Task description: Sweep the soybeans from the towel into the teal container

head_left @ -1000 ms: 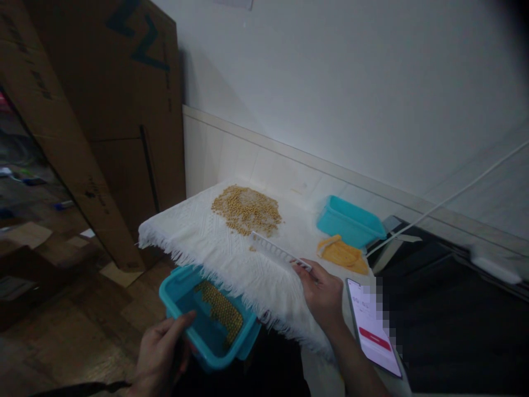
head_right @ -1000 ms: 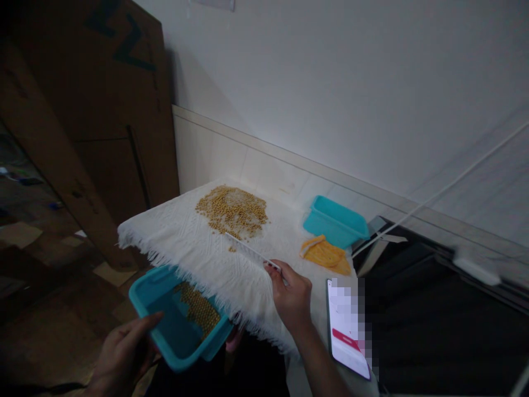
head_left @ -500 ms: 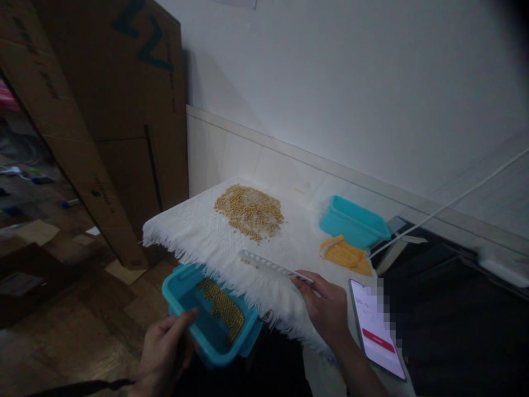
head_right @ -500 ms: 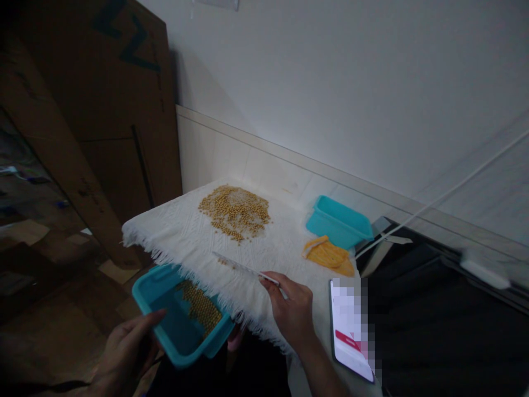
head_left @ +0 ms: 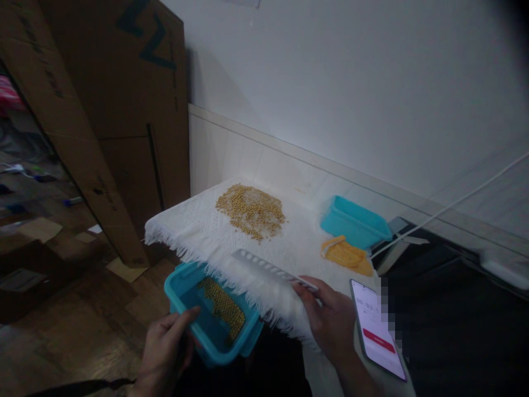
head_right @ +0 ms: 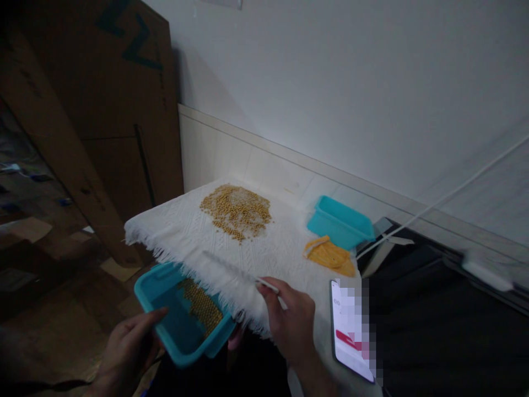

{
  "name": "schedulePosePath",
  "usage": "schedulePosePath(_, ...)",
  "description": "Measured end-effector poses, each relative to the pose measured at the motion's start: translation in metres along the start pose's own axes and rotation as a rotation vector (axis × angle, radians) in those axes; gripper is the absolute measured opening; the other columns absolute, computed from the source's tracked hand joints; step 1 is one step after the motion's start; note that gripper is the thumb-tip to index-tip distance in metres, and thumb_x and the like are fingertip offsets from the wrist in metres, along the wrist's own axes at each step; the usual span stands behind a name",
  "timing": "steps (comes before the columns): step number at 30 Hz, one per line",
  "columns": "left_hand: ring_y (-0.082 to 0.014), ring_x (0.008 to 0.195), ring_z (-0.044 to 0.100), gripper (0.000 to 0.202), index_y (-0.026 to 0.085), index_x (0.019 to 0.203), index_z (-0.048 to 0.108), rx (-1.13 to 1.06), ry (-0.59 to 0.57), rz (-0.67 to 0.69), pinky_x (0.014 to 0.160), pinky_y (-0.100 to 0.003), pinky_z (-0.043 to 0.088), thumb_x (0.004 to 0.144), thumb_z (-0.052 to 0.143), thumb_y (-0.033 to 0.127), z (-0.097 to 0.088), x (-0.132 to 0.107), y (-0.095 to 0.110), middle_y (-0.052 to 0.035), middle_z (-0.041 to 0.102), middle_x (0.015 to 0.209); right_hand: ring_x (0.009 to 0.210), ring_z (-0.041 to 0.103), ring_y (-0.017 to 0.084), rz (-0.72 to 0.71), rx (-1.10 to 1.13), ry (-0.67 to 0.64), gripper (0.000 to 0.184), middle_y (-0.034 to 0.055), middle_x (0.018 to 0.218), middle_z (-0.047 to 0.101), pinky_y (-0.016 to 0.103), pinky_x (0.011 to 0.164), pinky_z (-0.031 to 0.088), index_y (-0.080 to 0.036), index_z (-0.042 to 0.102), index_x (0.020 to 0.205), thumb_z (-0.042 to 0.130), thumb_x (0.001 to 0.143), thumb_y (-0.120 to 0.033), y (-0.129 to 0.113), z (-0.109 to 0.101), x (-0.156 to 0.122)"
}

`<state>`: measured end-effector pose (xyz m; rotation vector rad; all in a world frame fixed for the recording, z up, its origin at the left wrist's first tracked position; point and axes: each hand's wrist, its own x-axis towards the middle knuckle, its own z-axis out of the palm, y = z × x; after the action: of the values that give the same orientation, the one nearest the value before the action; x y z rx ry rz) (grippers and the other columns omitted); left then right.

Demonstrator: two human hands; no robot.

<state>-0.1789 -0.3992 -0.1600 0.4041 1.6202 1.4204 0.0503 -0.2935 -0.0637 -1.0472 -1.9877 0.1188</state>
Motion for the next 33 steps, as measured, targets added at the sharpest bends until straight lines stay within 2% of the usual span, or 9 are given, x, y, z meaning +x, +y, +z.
schedulePosePath(4, -0.0094, 0.021, 0.031, 0.050, 0.018, 0.035, 0.052, -0.011, -0.010, -0.016, 0.029, -0.022, 0.019, 0.062, 0.064, 0.058, 0.000, 0.002, 0.000, 0.0015, 0.040, 0.021, 0.064, 0.070, 0.017, 0.101, -0.111, 0.154, 0.026, 0.0036, 0.075, 0.075, 0.021, 0.055, 0.051, -0.017, 0.072, 0.087, 0.056, 0.087, -0.038, 0.033, 0.008, 0.016)
schedulePosePath(8, -0.0085, 0.021, 0.031, 0.050, 0.019, 0.035, 0.050, -0.041, 0.021, -0.026, 0.028, -0.020, 0.018, 0.062, 0.066, 0.058, 0.002, 0.000, 0.002, 0.0021, 0.041, 0.022, 0.064, 0.070, 0.019, 0.134, -0.210, 0.205, 0.027, 0.0053, 0.075, 0.075, 0.023, 0.057, 0.050, -0.016, 0.072, 0.090, 0.057, 0.087, -0.038, 0.053, 0.010, 0.015)
schedulePosePath(17, -0.0074, 0.021, 0.031, 0.048, 0.018, 0.035, 0.051, -0.027, 0.014, -0.025, 0.029, -0.019, 0.019, 0.066, 0.064, 0.054, 0.002, 0.000, 0.002, 0.0024, 0.040, 0.022, 0.059, 0.069, 0.016, 0.118, -0.149, 0.136, 0.027, 0.0036, 0.071, 0.074, 0.020, 0.054, 0.048, -0.016, 0.072, 0.087, 0.055, 0.088, -0.038, 0.044, 0.009, 0.007)
schedulePosePath(20, -0.0079, 0.022, 0.032, 0.048, 0.018, 0.035, 0.050, -0.034, 0.009, -0.012, 0.029, -0.019, 0.019, 0.064, 0.066, 0.053, 0.001, 0.000, 0.000, 0.0025, 0.041, 0.022, 0.055, 0.068, 0.015, 0.113, -0.152, 0.143, 0.028, 0.0030, 0.068, 0.073, 0.020, 0.051, 0.046, -0.016, 0.072, 0.086, 0.054, 0.088, -0.038, 0.041, 0.011, 0.008)
schedulePosePath(25, -0.0074, 0.021, 0.031, 0.048, 0.019, 0.036, 0.050, -0.057, 0.018, 0.001, 0.029, -0.019, 0.020, 0.065, 0.065, 0.054, 0.001, -0.001, 0.000, 0.0029, 0.041, 0.022, 0.059, 0.069, 0.015, 0.078, -0.153, 0.136, 0.027, 0.0030, 0.073, 0.074, 0.020, 0.054, 0.046, -0.017, 0.072, 0.086, 0.055, 0.088, -0.037, 0.038, 0.012, 0.004)
schedulePosePath(29, -0.0075, 0.021, 0.031, 0.049, 0.018, 0.034, 0.050, -0.030, 0.022, -0.001, 0.028, -0.019, 0.020, 0.063, 0.065, 0.054, 0.000, 0.002, -0.002, 0.0022, 0.040, 0.021, 0.060, 0.069, 0.015, 0.087, -0.130, 0.117, 0.025, 0.0022, 0.073, 0.074, 0.019, 0.055, 0.047, -0.017, 0.071, 0.087, 0.055, 0.088, -0.036, 0.037, 0.012, 0.004)
schedulePosePath(33, -0.0080, 0.021, 0.032, 0.047, 0.018, 0.035, 0.052, -0.033, 0.005, 0.003, 0.028, -0.019, 0.021, 0.064, 0.065, 0.051, -0.002, 0.006, -0.007, 0.0017, 0.042, 0.022, 0.060, 0.069, 0.016, 0.117, -0.159, 0.153, 0.026, 0.0031, 0.072, 0.074, 0.020, 0.056, 0.047, -0.017, 0.072, 0.087, 0.056, 0.087, -0.038, 0.043, 0.010, 0.008)
